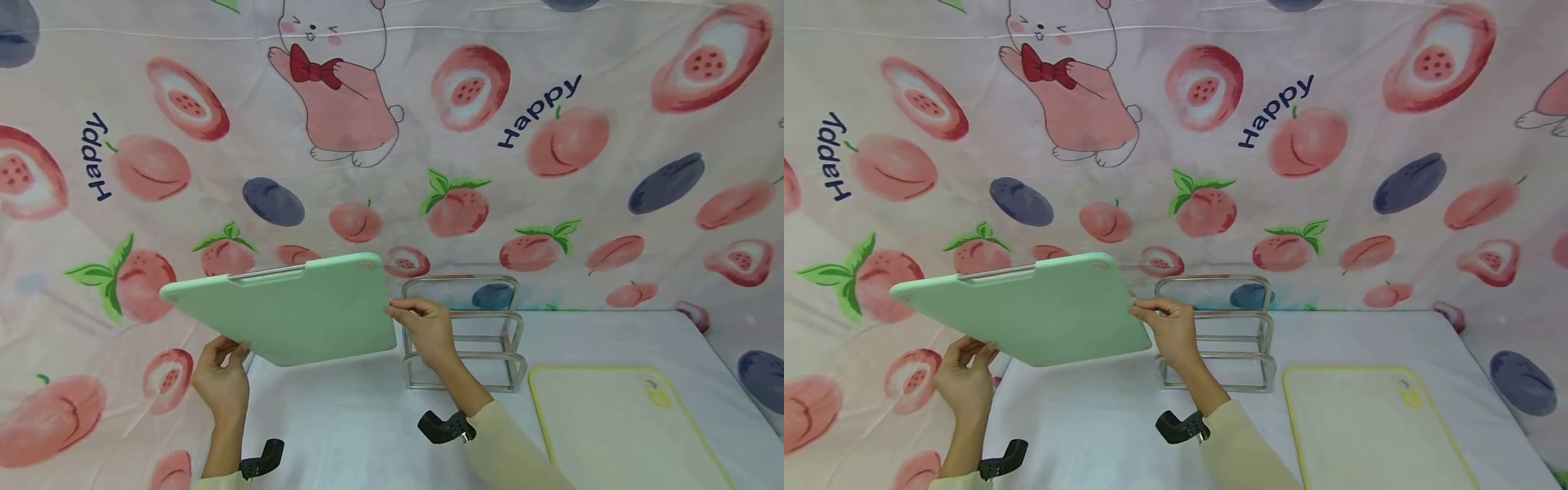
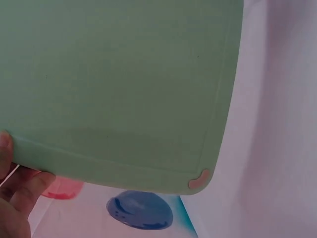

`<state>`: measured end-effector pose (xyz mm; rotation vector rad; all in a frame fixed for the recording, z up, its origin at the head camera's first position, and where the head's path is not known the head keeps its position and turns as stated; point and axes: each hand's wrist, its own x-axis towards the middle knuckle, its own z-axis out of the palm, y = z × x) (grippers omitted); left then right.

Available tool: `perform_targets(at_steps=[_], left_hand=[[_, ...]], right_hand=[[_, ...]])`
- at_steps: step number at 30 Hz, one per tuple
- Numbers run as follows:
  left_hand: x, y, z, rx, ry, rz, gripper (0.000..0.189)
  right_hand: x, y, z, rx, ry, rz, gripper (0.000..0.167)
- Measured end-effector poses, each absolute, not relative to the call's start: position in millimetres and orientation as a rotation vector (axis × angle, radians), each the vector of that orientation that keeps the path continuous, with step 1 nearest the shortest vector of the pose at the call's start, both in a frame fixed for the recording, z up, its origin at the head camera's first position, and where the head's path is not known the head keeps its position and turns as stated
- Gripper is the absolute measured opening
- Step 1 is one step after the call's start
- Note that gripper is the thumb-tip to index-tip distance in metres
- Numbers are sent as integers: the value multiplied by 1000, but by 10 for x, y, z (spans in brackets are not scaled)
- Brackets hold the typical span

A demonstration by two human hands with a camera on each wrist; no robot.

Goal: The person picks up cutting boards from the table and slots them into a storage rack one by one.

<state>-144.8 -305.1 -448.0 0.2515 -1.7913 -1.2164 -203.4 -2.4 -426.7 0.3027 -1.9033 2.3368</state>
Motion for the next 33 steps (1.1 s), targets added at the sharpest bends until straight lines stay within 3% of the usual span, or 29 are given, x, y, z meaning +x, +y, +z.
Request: perform_targets(at_steps=[33], left_hand=[[-1803,-2712,-4439,44,-1745,-1393,15]], right_hand=[[-2197,250,-4306,374,-1695,2175,12]])
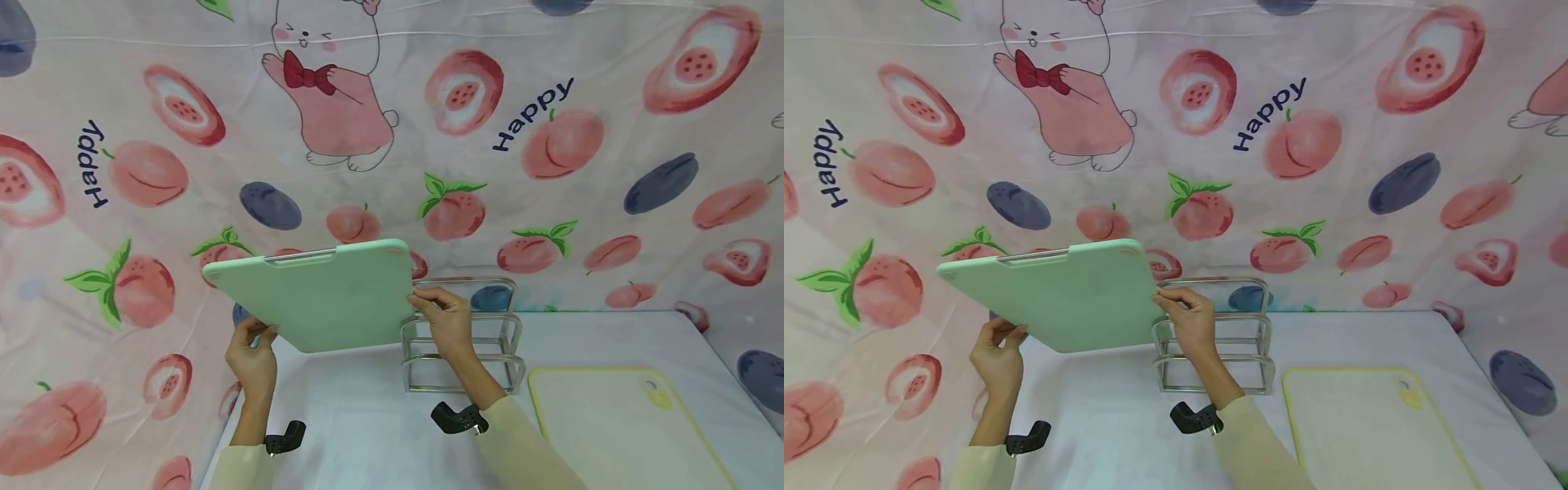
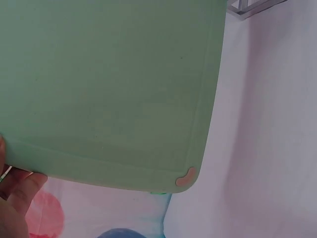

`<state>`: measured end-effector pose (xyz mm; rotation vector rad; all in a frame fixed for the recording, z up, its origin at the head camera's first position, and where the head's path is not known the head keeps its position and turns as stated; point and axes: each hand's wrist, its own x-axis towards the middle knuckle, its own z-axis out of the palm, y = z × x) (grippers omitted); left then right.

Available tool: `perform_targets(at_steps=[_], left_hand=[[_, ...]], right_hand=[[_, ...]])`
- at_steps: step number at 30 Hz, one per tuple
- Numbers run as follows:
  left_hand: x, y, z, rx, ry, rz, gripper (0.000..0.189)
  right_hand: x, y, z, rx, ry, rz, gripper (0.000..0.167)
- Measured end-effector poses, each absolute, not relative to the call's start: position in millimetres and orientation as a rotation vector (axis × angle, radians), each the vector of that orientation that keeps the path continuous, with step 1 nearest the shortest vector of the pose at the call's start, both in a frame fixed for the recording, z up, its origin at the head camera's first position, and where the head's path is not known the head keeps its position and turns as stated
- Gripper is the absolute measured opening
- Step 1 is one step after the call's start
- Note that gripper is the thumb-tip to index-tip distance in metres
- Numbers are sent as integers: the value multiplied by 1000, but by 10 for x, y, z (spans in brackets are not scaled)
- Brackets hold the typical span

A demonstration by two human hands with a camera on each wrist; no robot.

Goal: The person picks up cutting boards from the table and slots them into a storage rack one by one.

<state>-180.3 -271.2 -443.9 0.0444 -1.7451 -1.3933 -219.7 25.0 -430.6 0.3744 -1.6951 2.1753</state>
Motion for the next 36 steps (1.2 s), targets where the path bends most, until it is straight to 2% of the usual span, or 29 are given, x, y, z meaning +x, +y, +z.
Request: perform_targets(at_steps=[7,14,27,36], left_hand=[[-1746,-2559,-4313,31,-1788,-1351,16],[-1758,-2468,-4296,54,-1835,-1361,17],[-1795,-2292,-4254,232,-1789,-1439,16],[-1849,-2235,-4296,157,-1697,-1554,17]], right_hand=[[-2200,294,-4289,275,-1738,2159,10],[-2048,332,-4030,216,-1838,2078,11],[-2060,417,-4049,228,-1833,1996,15],[-2049,491,-4019,181,-1874,1921,15]])
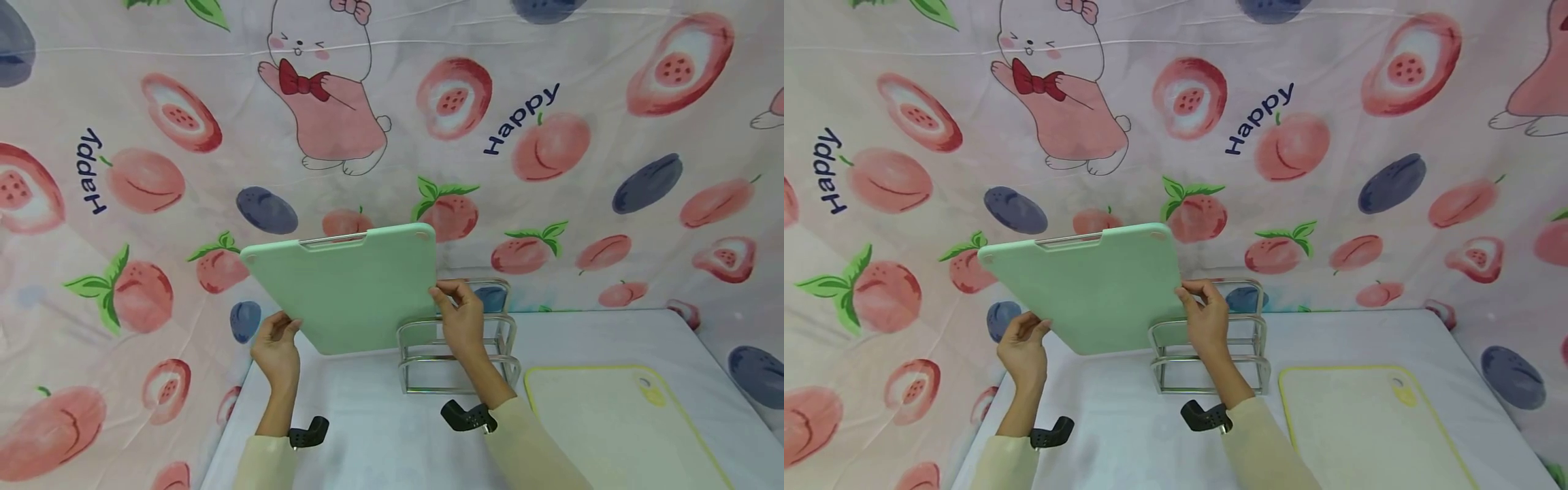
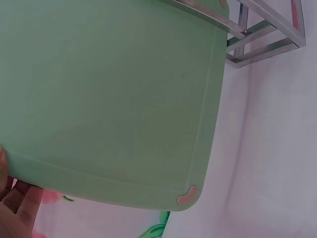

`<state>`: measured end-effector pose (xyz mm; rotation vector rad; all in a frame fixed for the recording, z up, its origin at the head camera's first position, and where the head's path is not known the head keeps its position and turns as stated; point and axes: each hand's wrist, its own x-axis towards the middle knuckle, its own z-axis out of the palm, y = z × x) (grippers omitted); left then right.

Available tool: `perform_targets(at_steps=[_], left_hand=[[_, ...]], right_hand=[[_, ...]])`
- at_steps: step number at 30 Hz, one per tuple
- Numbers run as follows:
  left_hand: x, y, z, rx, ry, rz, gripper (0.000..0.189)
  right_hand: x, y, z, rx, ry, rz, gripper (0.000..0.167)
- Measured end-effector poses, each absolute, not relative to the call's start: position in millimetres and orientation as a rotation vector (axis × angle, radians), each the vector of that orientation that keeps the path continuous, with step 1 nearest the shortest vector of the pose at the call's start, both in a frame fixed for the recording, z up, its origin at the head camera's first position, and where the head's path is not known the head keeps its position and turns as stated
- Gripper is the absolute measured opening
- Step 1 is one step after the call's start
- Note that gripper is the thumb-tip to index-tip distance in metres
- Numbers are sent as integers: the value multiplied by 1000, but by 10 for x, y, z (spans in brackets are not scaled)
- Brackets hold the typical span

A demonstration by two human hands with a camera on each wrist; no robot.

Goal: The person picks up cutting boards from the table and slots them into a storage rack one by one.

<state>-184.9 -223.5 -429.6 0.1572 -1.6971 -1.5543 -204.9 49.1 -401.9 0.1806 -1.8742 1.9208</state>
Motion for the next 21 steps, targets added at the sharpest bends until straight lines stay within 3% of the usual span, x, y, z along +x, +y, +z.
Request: perform_targets(at_steps=[21], left_hand=[[-1916,-2110,-4357,163,-1752,-1519,17]], right_hand=[[-2062,597,-4021,129,-1817,1956,14]])
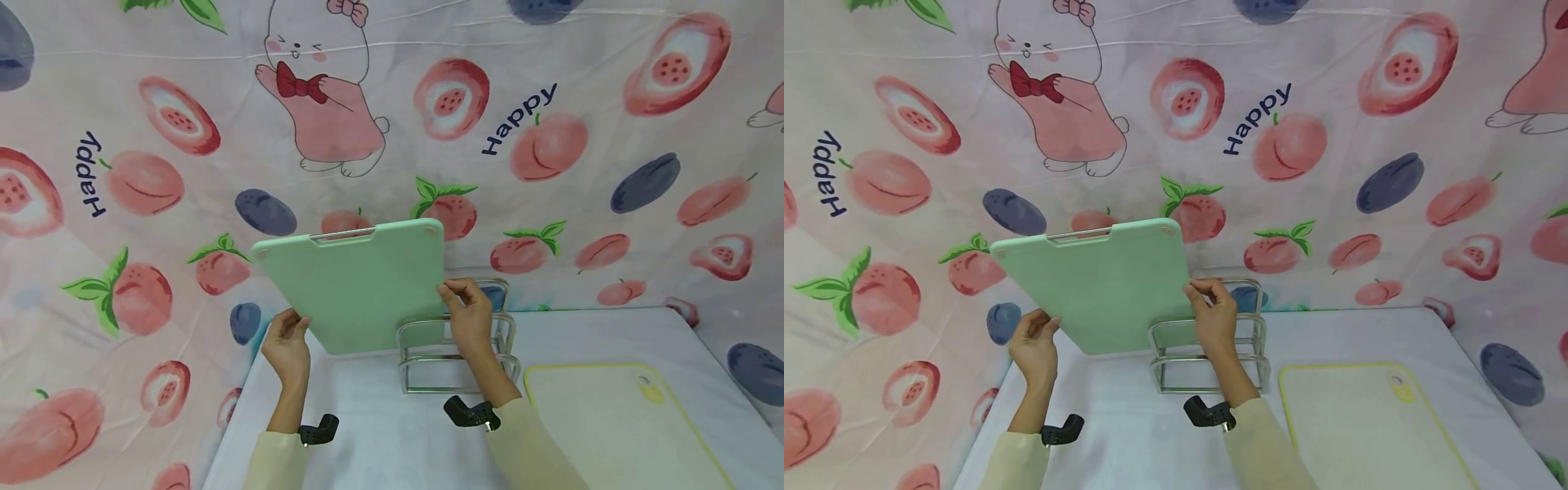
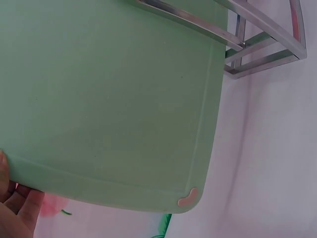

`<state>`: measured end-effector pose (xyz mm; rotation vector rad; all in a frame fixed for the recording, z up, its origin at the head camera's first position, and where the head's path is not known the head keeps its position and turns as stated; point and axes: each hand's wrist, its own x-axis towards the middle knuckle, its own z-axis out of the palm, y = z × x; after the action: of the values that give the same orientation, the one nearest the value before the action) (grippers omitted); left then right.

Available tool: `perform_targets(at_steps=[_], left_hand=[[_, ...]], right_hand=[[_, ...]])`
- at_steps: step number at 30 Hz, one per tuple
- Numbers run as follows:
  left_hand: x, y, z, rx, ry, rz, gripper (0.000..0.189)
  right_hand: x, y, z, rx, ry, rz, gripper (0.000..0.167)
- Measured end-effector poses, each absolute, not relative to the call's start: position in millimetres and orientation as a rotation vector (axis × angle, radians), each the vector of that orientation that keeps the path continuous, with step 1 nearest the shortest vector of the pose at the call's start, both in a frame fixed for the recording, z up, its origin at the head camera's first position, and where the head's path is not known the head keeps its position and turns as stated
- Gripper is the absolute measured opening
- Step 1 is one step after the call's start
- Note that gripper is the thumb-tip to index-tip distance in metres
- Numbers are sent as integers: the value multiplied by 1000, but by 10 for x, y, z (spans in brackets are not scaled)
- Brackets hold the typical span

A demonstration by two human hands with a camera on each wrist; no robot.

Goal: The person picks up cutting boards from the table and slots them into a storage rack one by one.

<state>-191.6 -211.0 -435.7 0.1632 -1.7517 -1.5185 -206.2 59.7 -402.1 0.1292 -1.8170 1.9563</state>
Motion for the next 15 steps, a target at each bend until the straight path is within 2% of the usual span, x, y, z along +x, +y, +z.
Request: perform_targets(at_steps=[5,15], left_hand=[[-2021,-2144,-4529,161,-1753,-1528,17],[-2032,-2106,-4540,117,-1824,-1507,15]], right_hand=[[-2074,633,-4042,141,-1783,1939,14],[-2082,709,-4069,134,-1790,1906,15]])
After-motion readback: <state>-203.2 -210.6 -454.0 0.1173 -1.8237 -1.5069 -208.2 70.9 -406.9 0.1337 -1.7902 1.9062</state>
